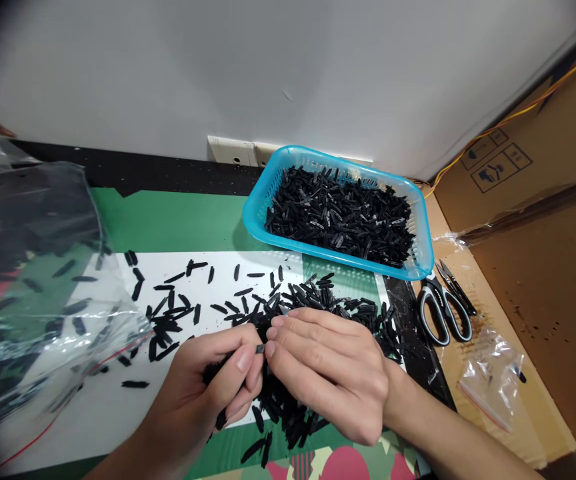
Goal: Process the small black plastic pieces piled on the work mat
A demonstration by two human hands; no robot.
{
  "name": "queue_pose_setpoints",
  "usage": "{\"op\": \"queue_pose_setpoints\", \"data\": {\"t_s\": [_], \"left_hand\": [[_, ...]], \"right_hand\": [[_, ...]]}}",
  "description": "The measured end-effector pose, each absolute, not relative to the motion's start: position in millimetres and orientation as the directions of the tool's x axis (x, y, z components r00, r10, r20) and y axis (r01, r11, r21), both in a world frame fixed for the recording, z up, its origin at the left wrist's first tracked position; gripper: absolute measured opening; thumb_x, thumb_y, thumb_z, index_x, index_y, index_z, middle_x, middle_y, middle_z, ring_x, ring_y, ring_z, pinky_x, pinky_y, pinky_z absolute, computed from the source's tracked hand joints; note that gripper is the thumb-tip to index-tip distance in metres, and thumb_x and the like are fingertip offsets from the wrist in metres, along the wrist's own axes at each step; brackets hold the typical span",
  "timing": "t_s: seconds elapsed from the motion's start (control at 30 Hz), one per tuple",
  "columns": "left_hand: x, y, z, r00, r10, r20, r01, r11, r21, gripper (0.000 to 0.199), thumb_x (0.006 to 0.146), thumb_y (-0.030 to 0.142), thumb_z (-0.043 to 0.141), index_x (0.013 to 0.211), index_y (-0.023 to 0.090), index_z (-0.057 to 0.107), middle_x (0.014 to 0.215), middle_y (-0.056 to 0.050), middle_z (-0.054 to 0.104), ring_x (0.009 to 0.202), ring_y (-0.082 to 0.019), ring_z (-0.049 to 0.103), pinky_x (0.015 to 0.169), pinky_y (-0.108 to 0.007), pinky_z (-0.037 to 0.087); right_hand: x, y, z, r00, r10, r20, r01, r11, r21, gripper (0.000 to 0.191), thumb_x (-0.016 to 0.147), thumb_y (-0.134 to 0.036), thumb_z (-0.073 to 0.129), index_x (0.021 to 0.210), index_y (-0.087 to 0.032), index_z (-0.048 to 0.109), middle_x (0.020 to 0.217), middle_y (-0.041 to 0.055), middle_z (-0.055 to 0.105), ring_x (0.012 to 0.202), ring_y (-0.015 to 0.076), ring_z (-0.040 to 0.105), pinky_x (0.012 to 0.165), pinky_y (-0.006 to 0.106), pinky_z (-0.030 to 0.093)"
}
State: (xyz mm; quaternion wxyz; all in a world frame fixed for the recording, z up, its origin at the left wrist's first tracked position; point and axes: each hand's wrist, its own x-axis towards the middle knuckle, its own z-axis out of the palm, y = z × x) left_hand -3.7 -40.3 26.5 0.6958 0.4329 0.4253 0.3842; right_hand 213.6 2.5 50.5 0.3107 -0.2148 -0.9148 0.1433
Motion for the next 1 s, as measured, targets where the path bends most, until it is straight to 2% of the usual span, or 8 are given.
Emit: {"op": "queue_pose_setpoints", "data": {"t_s": [0.17, 0.27, 0.33, 0.43, 0.57, 0.77, 0.83, 1.0], "left_hand": [[-5, -41, 24, 0.346, 0.908, -0.238, -0.14, 0.301, 0.943, 0.052, 0.111, 0.052, 0.055, 0.07, 0.021, 0.048, 0.06, 0.005, 0.043, 0.052, -0.008, 0.035, 0.047, -0.023, 0.028], [-5, -40, 24, 0.34, 0.912, -0.23, -0.129, 0.287, 0.949, 0.052, 0.112, 0.05, 0.055, 0.07, 0.02, 0.048, 0.06, 0.006, 0.043, 0.051, -0.008, 0.034, 0.047, -0.023, 0.027], [-4, -39, 24, 0.339, 0.913, -0.226, -0.139, 0.287, 0.948, 0.051, 0.112, 0.049, 0.055, 0.07, 0.02, 0.048, 0.059, 0.005, 0.044, 0.051, -0.008, 0.036, 0.047, -0.023, 0.028], [-4, -39, 26, 0.343, 0.911, -0.229, -0.178, 0.303, 0.936, 0.052, 0.112, 0.049, 0.056, 0.068, 0.02, 0.049, 0.058, 0.005, 0.045, 0.051, -0.008, 0.038, 0.047, -0.023, 0.028], [-5, -39, 26, 0.354, 0.897, -0.265, -0.253, 0.364, 0.896, 0.053, 0.11, 0.052, 0.058, 0.068, 0.02, 0.048, 0.057, 0.006, 0.043, 0.047, -0.007, 0.034, 0.045, -0.022, 0.026], [-4, -38, 27, 0.366, 0.882, -0.297, -0.277, 0.408, 0.87, 0.054, 0.108, 0.055, 0.06, 0.069, 0.02, 0.049, 0.056, 0.006, 0.043, 0.045, -0.006, 0.033, 0.043, -0.02, 0.025], [-4, -38, 28, 0.369, 0.881, -0.296, -0.28, 0.409, 0.869, 0.054, 0.108, 0.055, 0.061, 0.068, 0.02, 0.049, 0.056, 0.006, 0.043, 0.046, -0.006, 0.033, 0.043, -0.02, 0.025], [-5, -39, 28, 0.375, 0.876, -0.303, -0.249, 0.411, 0.877, 0.053, 0.109, 0.055, 0.058, 0.071, 0.02, 0.049, 0.057, 0.006, 0.043, 0.047, -0.007, 0.033, 0.043, -0.021, 0.025]], "right_hand": [[213, 3, 54, -0.72, 0.485, 0.496, 0.329, 0.868, -0.372, 0.028, 0.113, -0.01, 0.051, 0.121, -0.007, 0.078, 0.116, 0.0159, 0.087, 0.123, 0.0228, 0.081, 0.117, 0.039, 0.063], [213, 2, 48, -0.724, 0.475, 0.5, 0.325, 0.874, -0.36, 0.026, 0.112, -0.009, 0.054, 0.123, -0.002, 0.076, 0.117, 0.0196, 0.086, 0.126, 0.0256, 0.08, 0.12, 0.045, 0.06], [213, 2, 41, -0.706, 0.466, 0.532, 0.309, 0.88, -0.361, 0.024, 0.11, -0.007, 0.056, 0.123, 0.001, 0.074, 0.116, 0.0227, 0.086, 0.126, 0.0275, 0.079, 0.12, 0.048, 0.06], [212, 2, 32, -0.646, 0.486, 0.589, 0.303, 0.871, -0.387, 0.023, 0.105, -0.002, 0.063, 0.126, -0.002, 0.073, 0.114, 0.02, 0.087, 0.123, 0.0274, 0.081, 0.117, 0.049, 0.064], [212, 1, 38, -0.624, 0.496, 0.604, 0.265, 0.861, -0.433, 0.024, 0.108, -0.003, 0.056, 0.122, -0.005, 0.075, 0.113, 0.0168, 0.087, 0.122, 0.0263, 0.081, 0.116, 0.047, 0.065], [211, 3, 47, -0.682, 0.51, 0.524, 0.327, 0.854, -0.405, 0.031, 0.113, -0.008, 0.048, 0.114, -0.007, 0.079, 0.111, 0.0142, 0.088, 0.125, 0.0197, 0.08, 0.122, 0.034, 0.058], [210, 5, 37, -0.611, 0.444, 0.655, 0.27, 0.895, -0.354, 0.034, 0.114, -0.01, 0.046, 0.112, -0.008, 0.08, 0.107, 0.0129, 0.088, 0.12, 0.0181, 0.082, 0.121, 0.032, 0.058], [209, 5, 18, -0.578, 0.41, 0.705, 0.248, 0.912, -0.327, 0.032, 0.112, -0.006, 0.047, 0.116, -0.007, 0.08, 0.111, 0.013, 0.088, 0.122, 0.0197, 0.081, 0.12, 0.036, 0.06]]}}
